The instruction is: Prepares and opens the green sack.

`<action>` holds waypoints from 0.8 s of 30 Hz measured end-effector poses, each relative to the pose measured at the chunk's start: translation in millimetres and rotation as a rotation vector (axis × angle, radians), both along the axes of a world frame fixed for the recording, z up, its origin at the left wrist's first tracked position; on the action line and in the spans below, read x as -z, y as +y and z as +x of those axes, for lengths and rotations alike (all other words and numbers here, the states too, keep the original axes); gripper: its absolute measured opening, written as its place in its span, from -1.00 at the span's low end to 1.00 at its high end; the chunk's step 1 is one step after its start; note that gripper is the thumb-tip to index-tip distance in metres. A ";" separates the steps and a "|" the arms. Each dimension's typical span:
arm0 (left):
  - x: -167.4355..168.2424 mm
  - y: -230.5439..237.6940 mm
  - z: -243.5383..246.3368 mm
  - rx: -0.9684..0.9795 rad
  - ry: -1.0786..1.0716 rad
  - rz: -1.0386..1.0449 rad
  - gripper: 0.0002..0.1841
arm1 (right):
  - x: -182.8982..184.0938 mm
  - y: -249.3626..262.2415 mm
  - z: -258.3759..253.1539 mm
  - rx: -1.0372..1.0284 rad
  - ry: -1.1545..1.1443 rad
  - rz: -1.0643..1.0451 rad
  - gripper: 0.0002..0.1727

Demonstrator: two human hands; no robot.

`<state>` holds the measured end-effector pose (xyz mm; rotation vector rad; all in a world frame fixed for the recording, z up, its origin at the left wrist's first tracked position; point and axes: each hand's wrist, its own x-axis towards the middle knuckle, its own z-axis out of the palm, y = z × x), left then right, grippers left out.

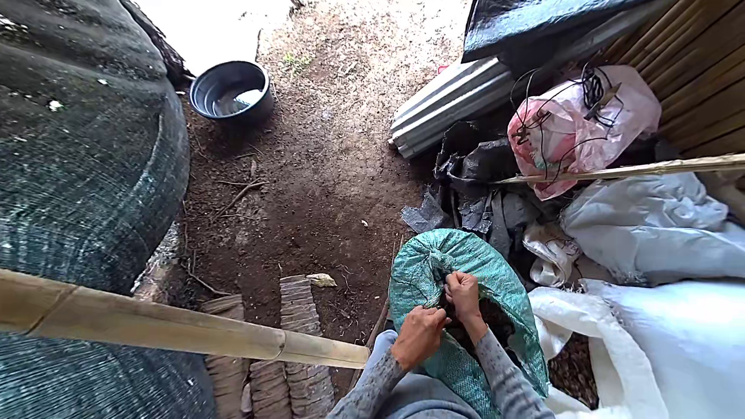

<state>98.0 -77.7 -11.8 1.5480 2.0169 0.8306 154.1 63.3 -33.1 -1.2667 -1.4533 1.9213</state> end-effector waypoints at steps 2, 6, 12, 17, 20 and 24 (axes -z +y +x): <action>2.8 -13.4 -9.7 0.010 -0.030 0.130 -0.69 | -3.5 -9.4 -12.2 -0.007 0.006 -0.037 -0.49; 1.7 -19.9 -18.6 0.028 -0.011 0.193 -0.65 | -9.7 -9.0 -23.5 0.014 0.004 -0.113 -0.47; -6.4 -24.4 -17.7 -0.096 -0.167 0.075 -0.75 | -32.1 0.8 -8.4 0.034 0.122 -0.192 -0.52; -6.9 -18.7 -16.9 -0.229 -0.531 0.109 -0.74 | -53.9 22.6 37.6 -0.239 -0.295 0.111 -0.57; -4.8 -15.3 -4.5 -0.199 -0.305 0.182 -0.78 | -60.6 9.8 52.2 -0.447 -0.433 0.032 -0.53; -2.2 -21.6 -7.3 -0.026 0.150 0.266 -0.78 | -45.2 -29.7 48.9 -0.279 -0.139 -0.227 -0.86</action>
